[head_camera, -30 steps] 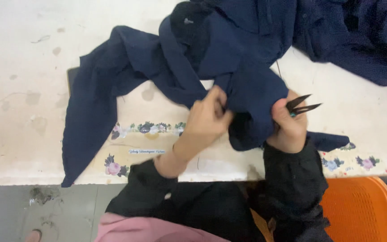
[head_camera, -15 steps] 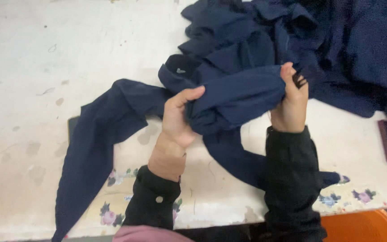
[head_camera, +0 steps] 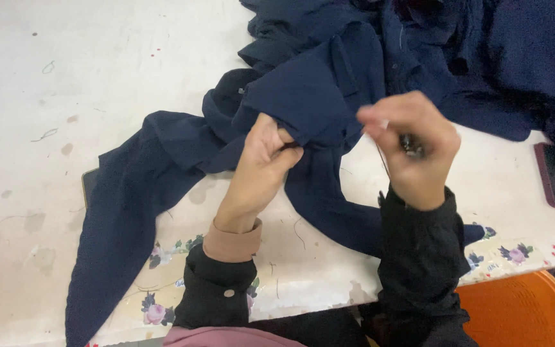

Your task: Trimming loose threads from navy blue garments using thread snips at a sewing factory workstation.

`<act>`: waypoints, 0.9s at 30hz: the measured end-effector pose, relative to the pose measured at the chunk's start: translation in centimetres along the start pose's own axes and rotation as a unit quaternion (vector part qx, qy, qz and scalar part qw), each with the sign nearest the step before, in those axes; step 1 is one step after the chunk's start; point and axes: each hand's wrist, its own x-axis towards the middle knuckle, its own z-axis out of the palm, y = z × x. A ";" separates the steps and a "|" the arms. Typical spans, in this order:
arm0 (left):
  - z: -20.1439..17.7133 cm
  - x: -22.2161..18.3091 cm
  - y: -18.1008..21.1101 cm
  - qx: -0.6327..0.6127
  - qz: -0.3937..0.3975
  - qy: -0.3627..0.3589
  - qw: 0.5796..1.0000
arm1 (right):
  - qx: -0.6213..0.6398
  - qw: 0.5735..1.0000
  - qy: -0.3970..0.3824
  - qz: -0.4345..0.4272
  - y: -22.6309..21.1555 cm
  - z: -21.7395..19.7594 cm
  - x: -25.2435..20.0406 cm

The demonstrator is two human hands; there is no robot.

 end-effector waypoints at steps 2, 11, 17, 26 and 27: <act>0.5 0.0 -0.1 0.041 -0.002 -0.001 0.999 | -0.013 0.999 -0.024 -0.047 -1.1 0.2 0.3; 0.1 -0.5 -1.5 0.238 -0.035 -0.001 0.971 | -0.043 0.995 -0.087 -0.026 -0.8 1.7 -0.1; 2.2 -0.6 3.3 0.421 0.157 0.153 0.880 | 0.127 0.978 -0.084 0.141 1.3 1.5 -1.1; 2.6 -0.3 1.8 0.341 0.130 0.061 0.929 | 0.194 0.961 -0.027 0.195 1.2 2.2 -0.7; 2.6 -0.4 1.6 0.322 0.129 0.067 0.935 | 0.135 0.978 0.016 0.158 1.3 2.0 -0.6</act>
